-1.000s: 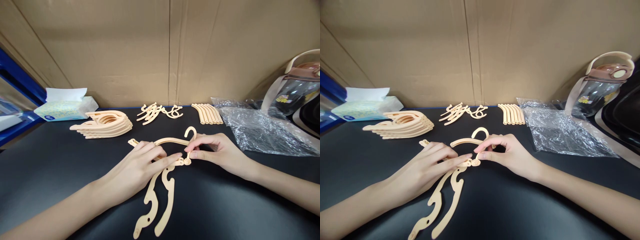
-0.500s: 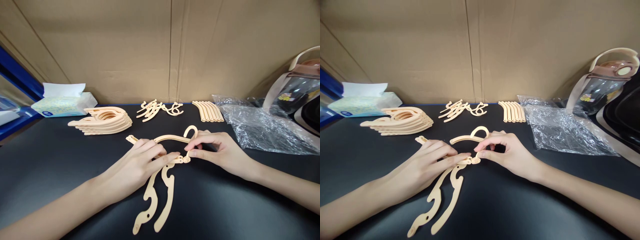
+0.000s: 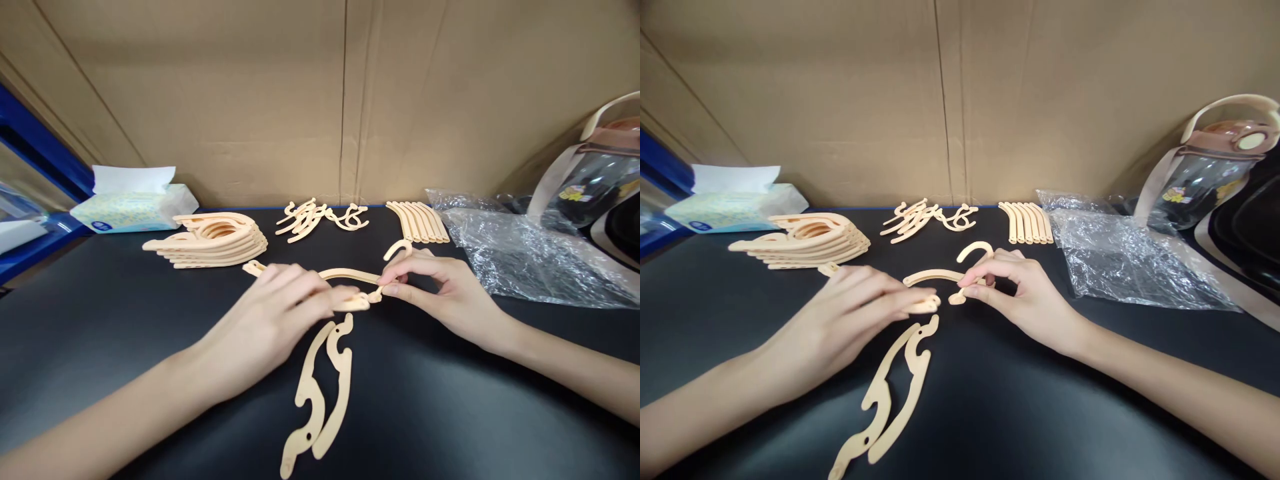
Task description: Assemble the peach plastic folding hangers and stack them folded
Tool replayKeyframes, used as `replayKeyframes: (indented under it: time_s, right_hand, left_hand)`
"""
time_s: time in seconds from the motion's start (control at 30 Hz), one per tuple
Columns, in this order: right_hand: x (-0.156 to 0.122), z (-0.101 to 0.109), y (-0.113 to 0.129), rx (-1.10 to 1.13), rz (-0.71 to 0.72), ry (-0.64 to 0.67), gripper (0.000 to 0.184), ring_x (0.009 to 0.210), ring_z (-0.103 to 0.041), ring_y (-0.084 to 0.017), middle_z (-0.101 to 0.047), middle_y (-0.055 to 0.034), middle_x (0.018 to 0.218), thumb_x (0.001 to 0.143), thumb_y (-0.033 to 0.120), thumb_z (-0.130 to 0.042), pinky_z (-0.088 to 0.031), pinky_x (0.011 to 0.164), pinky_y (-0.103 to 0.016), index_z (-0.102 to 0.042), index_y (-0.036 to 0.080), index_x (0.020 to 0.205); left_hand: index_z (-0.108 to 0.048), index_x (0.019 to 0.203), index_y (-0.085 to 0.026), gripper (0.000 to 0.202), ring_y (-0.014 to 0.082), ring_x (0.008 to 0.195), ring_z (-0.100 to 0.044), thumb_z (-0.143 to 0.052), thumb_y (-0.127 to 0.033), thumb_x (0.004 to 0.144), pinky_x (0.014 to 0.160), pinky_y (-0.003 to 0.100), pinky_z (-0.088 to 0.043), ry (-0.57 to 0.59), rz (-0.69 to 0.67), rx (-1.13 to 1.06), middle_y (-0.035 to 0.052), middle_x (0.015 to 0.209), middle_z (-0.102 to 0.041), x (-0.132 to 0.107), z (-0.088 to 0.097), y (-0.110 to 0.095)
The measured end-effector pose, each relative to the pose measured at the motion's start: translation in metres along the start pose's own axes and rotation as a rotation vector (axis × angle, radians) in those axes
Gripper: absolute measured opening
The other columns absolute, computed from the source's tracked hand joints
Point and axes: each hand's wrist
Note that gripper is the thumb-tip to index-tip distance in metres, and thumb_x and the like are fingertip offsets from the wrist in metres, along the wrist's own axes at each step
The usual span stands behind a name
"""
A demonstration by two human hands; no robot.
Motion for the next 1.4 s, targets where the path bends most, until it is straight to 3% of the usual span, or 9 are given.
replayKeyframes:
  time_s: [0.13,0.27,0.43,1.07,1.4]
  right_hand:
    - [0.001,0.000,-0.001,0.127,-0.066,0.010,0.015,0.080,-0.061,-0.018,-0.070,-0.0014,0.084,0.087,0.040,-0.068,-0.046,0.076,-0.033,-0.072,0.025,0.084]
    - [0.001,-0.001,-0.002,0.190,-0.097,0.046,0.017,0.081,-0.061,-0.018,-0.070,-0.0013,0.085,0.087,0.040,-0.067,-0.046,0.078,-0.032,-0.071,0.024,0.086]
    - [0.002,0.000,-0.001,0.208,-0.110,0.113,0.017,0.080,-0.061,-0.017,-0.069,-0.0012,0.085,0.089,0.039,-0.065,-0.046,0.074,-0.031,-0.073,0.024,0.087]
    - [0.002,-0.001,0.005,0.046,-0.033,0.191,0.015,0.076,-0.059,-0.018,-0.072,-0.0007,0.079,0.088,0.037,-0.065,-0.044,0.078,-0.034,-0.074,0.025,0.084]
    - [0.002,-0.003,0.001,-0.056,0.003,0.094,0.013,0.074,-0.057,-0.017,-0.067,0.0001,0.075,0.089,0.032,-0.064,-0.041,0.078,-0.035,-0.073,0.024,0.084]
  left_hand:
    - [-0.054,0.127,-0.019,0.030,0.0173,0.086,-0.050,-0.042,-0.009,0.100,0.074,0.030,-0.034,0.041,0.025,0.039,0.0033,0.105,-0.065,-0.005,-0.004,0.015]
    - [-0.051,0.131,-0.018,0.031,0.0180,0.094,-0.053,-0.039,-0.013,0.102,0.080,0.030,-0.034,0.085,-0.010,-0.023,0.0041,0.108,-0.065,-0.004,-0.011,0.011]
    - [-0.050,0.133,-0.021,0.032,0.0177,0.091,-0.052,-0.038,-0.016,0.104,0.079,0.030,-0.034,0.089,0.000,-0.053,0.0028,0.103,-0.064,-0.004,-0.016,0.010]
    - [-0.053,0.132,-0.018,0.034,0.0183,0.093,-0.054,-0.038,-0.011,0.102,0.078,0.032,-0.037,0.067,-0.085,0.066,0.0044,0.099,-0.064,-0.004,-0.011,0.008]
    - [-0.050,0.135,-0.015,0.035,0.0180,0.093,-0.054,-0.036,-0.011,0.102,0.078,0.032,-0.037,0.085,-0.047,0.053,0.0058,0.102,-0.065,-0.005,-0.013,0.006]
Point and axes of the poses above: each hand's wrist, its own x-axis towards the middle knuckle, its own z-axis out of the back of the hand, y = z × x
